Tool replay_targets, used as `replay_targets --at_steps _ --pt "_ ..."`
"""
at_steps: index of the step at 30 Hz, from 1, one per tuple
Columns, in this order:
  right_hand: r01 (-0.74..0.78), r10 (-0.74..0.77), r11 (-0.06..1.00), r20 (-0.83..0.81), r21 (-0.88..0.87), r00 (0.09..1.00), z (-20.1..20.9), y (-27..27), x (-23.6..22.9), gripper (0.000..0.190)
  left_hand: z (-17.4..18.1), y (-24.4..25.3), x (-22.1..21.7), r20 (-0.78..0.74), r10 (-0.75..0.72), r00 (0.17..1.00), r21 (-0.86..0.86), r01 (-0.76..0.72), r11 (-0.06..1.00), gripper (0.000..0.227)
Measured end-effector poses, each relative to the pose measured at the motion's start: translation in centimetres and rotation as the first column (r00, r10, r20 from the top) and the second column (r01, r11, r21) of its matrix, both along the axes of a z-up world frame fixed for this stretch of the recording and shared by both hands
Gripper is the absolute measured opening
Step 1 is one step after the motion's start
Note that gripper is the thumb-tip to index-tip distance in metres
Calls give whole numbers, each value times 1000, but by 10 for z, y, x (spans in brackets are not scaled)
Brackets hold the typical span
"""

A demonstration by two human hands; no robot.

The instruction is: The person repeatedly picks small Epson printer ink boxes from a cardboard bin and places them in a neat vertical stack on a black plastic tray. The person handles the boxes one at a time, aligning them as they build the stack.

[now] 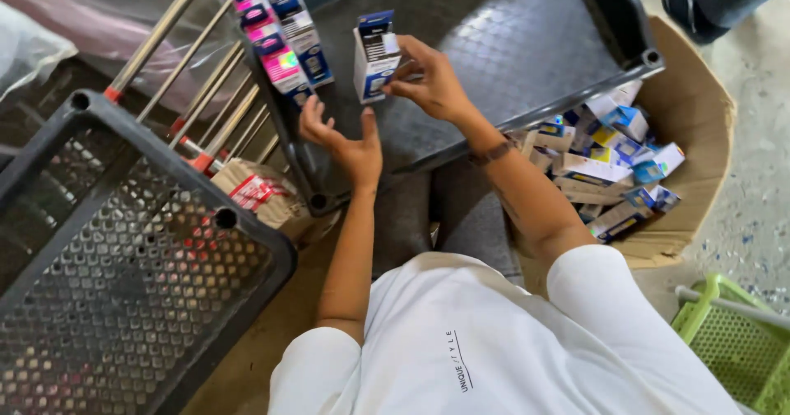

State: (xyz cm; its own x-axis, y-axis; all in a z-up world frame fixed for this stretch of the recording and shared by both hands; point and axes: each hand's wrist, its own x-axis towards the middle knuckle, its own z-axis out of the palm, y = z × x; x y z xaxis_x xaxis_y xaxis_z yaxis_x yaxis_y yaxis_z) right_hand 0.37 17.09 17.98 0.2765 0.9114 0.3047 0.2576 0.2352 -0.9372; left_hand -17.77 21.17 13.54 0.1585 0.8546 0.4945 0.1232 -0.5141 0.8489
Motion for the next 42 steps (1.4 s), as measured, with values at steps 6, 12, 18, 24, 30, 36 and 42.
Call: replay_targets --at_steps 6,12,18,24,30,36,42 --pt "-47 47 999 -23 19 999 -17 51 -31 60 -36 33 -20 175 116 978 -158 -89 983 92" --pt "-47 47 999 -42 -12 998 -29 72 -47 60 -50 44 -24 148 67 987 -198 -36 980 92" --pt "-62 63 998 -85 6 994 -54 81 -48 59 -47 42 -26 32 68 997 -146 -63 987 98" --pt "-32 32 999 12 13 999 -46 79 -50 62 -42 39 -24 25 48 999 -162 -43 986 99" --pt "-6 4 998 -24 -70 1000 -46 83 -57 66 -41 38 -22 65 14 998 -171 -2 985 103" --pt "13 -13 999 -6 -43 1000 -52 83 -59 68 -44 39 -22 168 -30 985 -194 63 979 105" --pt "45 -43 998 62 -36 997 -73 87 -57 73 -51 44 -27 174 -68 982 -203 103 974 108"
